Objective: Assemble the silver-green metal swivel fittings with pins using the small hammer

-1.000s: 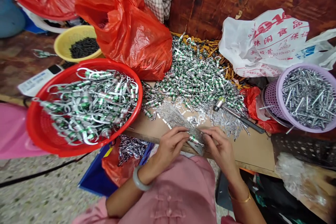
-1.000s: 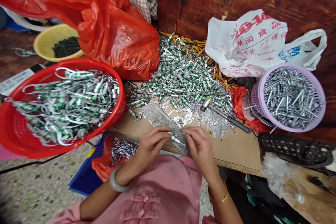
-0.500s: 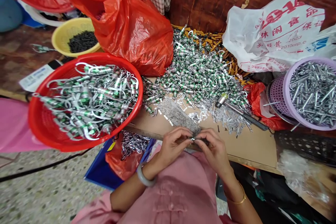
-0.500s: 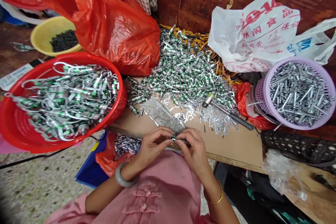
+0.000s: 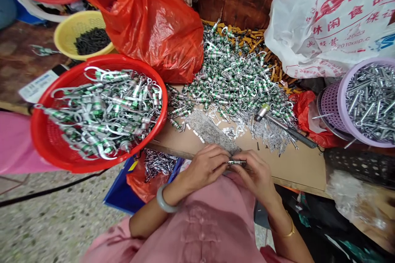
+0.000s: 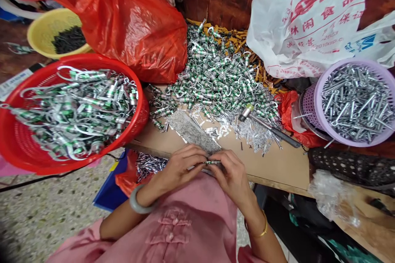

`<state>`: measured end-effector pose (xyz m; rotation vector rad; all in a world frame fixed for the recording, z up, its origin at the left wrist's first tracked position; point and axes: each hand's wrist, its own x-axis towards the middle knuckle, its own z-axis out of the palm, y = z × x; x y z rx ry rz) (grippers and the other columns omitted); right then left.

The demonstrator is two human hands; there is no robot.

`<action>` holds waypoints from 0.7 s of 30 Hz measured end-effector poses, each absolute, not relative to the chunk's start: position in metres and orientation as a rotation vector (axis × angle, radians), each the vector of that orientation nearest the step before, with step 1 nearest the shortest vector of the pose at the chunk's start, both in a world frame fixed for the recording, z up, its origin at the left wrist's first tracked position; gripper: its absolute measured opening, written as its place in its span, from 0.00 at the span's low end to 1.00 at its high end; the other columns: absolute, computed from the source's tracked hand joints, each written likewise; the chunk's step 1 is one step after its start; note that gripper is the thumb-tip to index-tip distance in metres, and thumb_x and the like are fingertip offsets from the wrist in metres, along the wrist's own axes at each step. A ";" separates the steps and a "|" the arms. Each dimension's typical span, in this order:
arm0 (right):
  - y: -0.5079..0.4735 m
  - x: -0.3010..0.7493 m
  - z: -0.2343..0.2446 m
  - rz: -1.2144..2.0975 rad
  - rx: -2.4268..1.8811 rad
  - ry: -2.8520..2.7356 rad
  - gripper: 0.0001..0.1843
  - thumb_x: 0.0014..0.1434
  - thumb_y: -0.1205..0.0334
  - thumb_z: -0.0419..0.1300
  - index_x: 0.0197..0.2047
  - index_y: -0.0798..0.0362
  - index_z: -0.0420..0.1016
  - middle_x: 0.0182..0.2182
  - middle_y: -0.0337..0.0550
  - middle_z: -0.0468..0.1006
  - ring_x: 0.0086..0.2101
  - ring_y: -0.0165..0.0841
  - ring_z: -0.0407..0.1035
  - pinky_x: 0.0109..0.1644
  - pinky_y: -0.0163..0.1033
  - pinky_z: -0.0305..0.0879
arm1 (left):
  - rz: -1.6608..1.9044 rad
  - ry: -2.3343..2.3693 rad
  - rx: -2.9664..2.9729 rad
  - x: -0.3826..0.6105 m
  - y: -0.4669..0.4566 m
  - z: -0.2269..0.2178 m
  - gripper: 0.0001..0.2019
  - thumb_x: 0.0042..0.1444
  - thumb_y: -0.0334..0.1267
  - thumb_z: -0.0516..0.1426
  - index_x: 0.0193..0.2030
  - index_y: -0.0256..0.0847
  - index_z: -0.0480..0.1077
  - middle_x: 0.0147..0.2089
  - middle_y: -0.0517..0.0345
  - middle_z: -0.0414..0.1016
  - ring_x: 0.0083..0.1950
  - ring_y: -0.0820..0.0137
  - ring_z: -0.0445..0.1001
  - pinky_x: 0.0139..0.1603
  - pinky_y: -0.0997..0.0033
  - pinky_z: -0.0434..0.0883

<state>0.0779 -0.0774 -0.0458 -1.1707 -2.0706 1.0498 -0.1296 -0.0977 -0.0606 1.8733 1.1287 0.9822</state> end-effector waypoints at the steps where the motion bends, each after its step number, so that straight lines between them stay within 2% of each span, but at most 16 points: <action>1: -0.077 0.079 -0.046 1.096 -1.188 -2.029 0.05 0.66 0.60 0.62 0.45 0.48 0.77 0.38 0.44 0.80 0.40 0.36 0.75 0.43 0.40 0.71 | 0.967 1.079 1.867 -0.131 -0.096 -0.058 0.07 0.65 0.32 0.56 0.42 0.42 0.77 0.43 0.49 0.83 0.45 0.63 0.77 0.49 0.61 0.72; 6: -0.088 0.086 -0.043 1.279 -1.302 -1.947 0.07 0.65 0.55 0.64 0.41 0.48 0.80 0.36 0.44 0.81 0.38 0.36 0.75 0.42 0.39 0.70 | 0.934 1.070 1.532 -0.123 -0.101 -0.059 0.05 0.60 0.31 0.59 0.35 0.41 0.77 0.37 0.52 0.82 0.40 0.64 0.78 0.44 0.65 0.72; 9: -0.100 0.094 -0.043 1.491 -1.461 -1.911 0.12 0.65 0.51 0.63 0.37 0.50 0.81 0.30 0.42 0.80 0.31 0.34 0.73 0.34 0.36 0.66 | 0.883 1.095 1.082 -0.106 -0.115 -0.073 0.05 0.56 0.33 0.62 0.29 0.39 0.76 0.29 0.57 0.79 0.32 0.69 0.75 0.35 0.71 0.69; 11: -0.107 0.101 -0.048 1.668 -1.542 -1.750 0.16 0.64 0.47 0.63 0.34 0.52 0.80 0.26 0.40 0.79 0.27 0.31 0.70 0.30 0.34 0.62 | 0.892 1.022 0.759 -0.095 -0.126 -0.084 0.07 0.53 0.38 0.66 0.31 0.39 0.74 0.28 0.59 0.78 0.30 0.70 0.74 0.33 0.73 0.69; 15: -0.110 0.111 -0.064 1.849 -1.574 -1.423 0.25 0.58 0.39 0.64 0.30 0.55 0.77 0.23 0.38 0.76 0.23 0.28 0.64 0.27 0.33 0.59 | 0.957 0.899 0.387 -0.075 -0.144 -0.098 0.22 0.42 0.39 0.74 0.38 0.41 0.69 0.35 0.60 0.80 0.35 0.70 0.78 0.39 0.72 0.72; 18: -0.108 0.112 -0.073 1.857 -1.579 -1.346 0.27 0.54 0.36 0.66 0.29 0.56 0.76 0.22 0.38 0.75 0.23 0.27 0.64 0.28 0.33 0.59 | 1.052 0.967 0.331 -0.064 -0.149 -0.103 0.22 0.41 0.39 0.75 0.36 0.41 0.67 0.32 0.63 0.78 0.33 0.72 0.76 0.38 0.74 0.71; 21: -0.107 0.113 -0.075 1.843 -1.592 -1.373 0.27 0.55 0.36 0.66 0.29 0.55 0.77 0.23 0.39 0.76 0.24 0.28 0.66 0.29 0.34 0.61 | 1.125 1.063 0.332 -0.057 -0.149 -0.107 0.21 0.41 0.38 0.74 0.34 0.40 0.67 0.28 0.65 0.76 0.29 0.74 0.74 0.34 0.76 0.69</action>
